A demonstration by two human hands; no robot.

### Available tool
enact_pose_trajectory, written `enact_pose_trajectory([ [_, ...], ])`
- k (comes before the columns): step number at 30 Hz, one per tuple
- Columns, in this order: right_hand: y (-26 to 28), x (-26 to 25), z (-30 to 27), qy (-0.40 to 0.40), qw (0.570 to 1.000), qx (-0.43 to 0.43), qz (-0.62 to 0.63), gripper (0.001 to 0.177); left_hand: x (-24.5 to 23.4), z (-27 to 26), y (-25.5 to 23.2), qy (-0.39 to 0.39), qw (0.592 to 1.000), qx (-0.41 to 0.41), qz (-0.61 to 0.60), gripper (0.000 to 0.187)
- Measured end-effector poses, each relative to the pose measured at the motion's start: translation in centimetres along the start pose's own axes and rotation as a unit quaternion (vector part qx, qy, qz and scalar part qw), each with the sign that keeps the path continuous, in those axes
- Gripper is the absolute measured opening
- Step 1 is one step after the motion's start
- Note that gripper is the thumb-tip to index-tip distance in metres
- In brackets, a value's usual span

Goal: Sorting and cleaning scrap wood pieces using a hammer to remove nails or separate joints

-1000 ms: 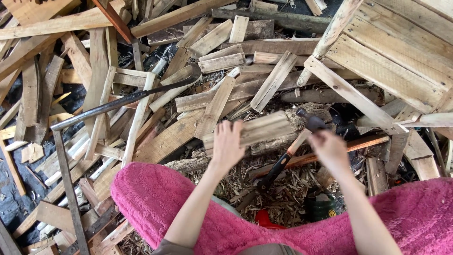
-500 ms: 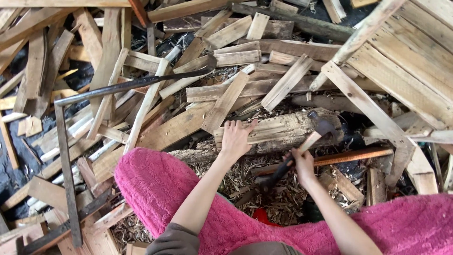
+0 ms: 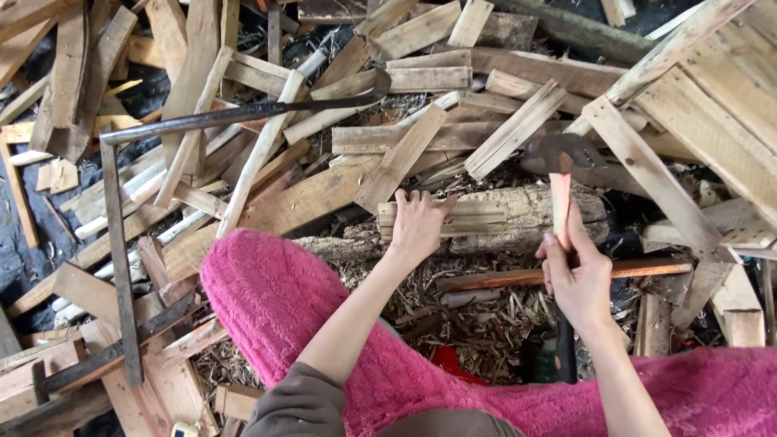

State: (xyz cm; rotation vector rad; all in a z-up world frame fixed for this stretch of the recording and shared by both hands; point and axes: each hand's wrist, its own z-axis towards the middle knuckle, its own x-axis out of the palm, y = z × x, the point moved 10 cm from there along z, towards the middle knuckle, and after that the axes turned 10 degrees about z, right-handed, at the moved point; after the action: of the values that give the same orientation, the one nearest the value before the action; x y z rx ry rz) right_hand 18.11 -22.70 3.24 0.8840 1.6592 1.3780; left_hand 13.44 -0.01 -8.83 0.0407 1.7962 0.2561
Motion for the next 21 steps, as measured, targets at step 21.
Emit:
enact_pose_trajectory([
  [21, -9.3, 1.3, -2.6, -0.043, 0.979, 0.171, 0.106, 0.036, -0.8, -0.8, -0.7, 0.015, 1.000, -0.008, 0.004, 0.071],
])
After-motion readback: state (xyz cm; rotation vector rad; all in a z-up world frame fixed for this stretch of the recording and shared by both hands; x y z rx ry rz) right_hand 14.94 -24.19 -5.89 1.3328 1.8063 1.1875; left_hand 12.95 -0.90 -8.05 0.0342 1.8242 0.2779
